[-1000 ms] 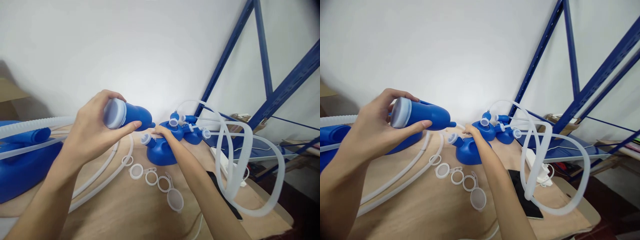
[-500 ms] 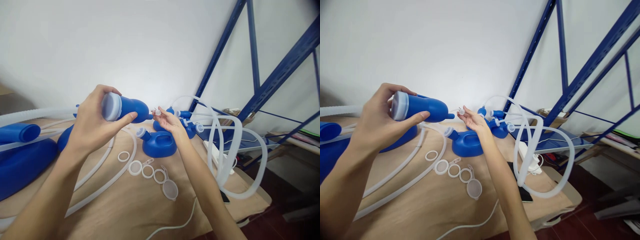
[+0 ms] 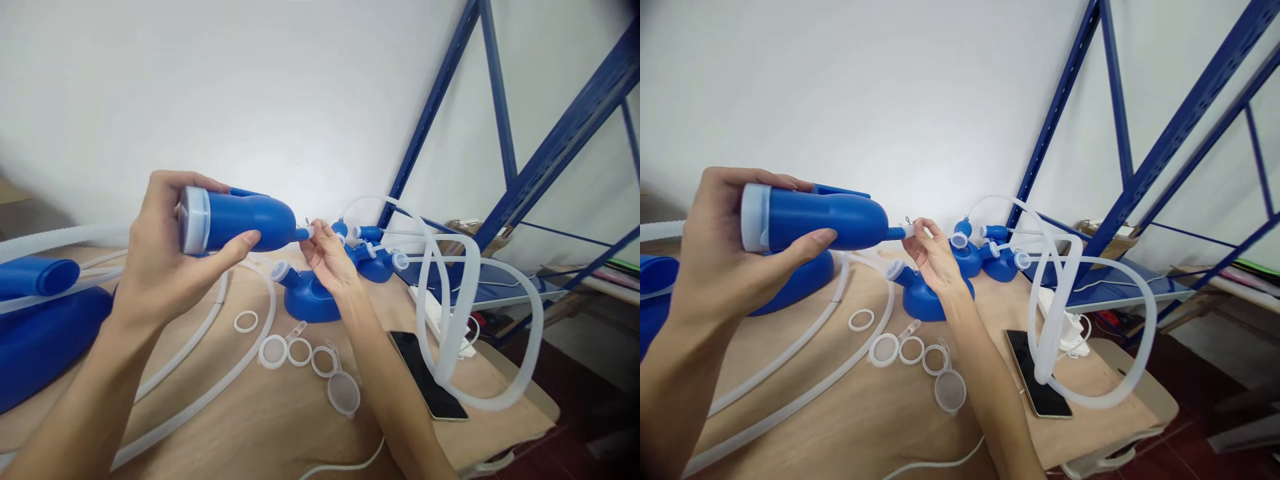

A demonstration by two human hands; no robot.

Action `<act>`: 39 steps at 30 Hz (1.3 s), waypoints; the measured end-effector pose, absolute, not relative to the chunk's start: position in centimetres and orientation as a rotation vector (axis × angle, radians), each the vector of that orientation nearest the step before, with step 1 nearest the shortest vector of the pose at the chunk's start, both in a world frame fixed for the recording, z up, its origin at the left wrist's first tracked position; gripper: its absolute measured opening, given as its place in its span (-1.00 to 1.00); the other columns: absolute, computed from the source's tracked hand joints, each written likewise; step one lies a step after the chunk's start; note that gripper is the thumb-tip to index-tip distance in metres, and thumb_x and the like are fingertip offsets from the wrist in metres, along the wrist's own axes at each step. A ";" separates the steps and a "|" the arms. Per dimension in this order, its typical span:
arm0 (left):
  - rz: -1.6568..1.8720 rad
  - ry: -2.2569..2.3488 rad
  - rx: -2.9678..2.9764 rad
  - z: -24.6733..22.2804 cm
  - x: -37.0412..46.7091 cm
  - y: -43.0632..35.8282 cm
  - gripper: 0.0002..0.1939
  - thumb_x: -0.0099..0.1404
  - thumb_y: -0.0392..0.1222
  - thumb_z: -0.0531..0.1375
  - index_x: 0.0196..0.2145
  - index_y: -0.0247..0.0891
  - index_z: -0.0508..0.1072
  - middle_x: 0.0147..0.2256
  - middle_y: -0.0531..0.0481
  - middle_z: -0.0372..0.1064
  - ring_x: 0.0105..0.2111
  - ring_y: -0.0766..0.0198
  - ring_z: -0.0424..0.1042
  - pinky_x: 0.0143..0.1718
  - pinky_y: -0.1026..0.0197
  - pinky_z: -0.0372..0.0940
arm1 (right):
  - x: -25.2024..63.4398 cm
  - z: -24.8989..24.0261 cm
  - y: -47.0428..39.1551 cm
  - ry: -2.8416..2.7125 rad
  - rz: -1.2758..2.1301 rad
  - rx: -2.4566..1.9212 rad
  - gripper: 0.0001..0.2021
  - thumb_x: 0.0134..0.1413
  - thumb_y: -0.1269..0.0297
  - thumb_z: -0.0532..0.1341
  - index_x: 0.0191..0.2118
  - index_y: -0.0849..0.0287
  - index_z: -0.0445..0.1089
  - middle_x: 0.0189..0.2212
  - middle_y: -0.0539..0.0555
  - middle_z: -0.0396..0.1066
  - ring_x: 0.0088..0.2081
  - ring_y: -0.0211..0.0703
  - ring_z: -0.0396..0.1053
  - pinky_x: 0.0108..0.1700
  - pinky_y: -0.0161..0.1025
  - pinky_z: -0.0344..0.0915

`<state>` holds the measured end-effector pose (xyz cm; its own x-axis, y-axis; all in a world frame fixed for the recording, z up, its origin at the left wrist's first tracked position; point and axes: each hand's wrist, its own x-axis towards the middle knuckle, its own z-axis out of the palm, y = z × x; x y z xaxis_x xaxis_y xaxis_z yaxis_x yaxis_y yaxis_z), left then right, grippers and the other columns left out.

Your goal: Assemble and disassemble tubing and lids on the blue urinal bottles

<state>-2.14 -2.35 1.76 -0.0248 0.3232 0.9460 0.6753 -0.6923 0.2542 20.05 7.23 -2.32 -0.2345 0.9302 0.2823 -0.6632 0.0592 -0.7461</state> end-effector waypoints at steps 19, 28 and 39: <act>-1.618 -0.675 -2.089 2.4 -2.7 -2.7 -0.38 0.06 -0.11 0.52 0.02 -0.05 0.36 -0.03 -0.11 0.46 0.01 -0.05 0.50 0.07 -0.25 0.48 | 19.5 -2.6 6.0 -1.081 1.374 -0.295 -0.61 -0.27 0.19 0.66 -0.39 0.07 0.47 -0.44 -0.11 0.50 -0.45 -0.31 0.50 -0.28 -0.36 0.60; -1.569 -0.578 -1.998 2.1 -2.6 -2.7 -0.42 0.03 0.09 0.58 -0.09 -0.04 0.44 -0.03 -0.05 0.52 0.00 0.00 0.56 -0.01 -0.15 0.52 | 20.2 -0.9 4.8 -1.187 1.446 -0.300 -0.53 -0.34 0.07 0.68 -0.38 0.07 0.46 -0.55 -0.16 0.43 -0.53 -0.38 0.46 -0.43 -0.49 0.48; -1.769 -0.633 -2.005 1.8 -3.7 -1.6 -0.39 0.07 -0.08 0.55 0.02 -0.07 0.42 -0.07 -0.09 0.51 -0.01 -0.07 0.56 0.10 -0.26 0.44 | 22.0 -0.9 5.0 -1.723 1.321 -0.425 -0.51 0.25 -0.20 0.33 0.10 0.04 0.54 -0.49 -0.05 0.51 -0.46 -0.24 0.49 -0.45 -0.36 0.42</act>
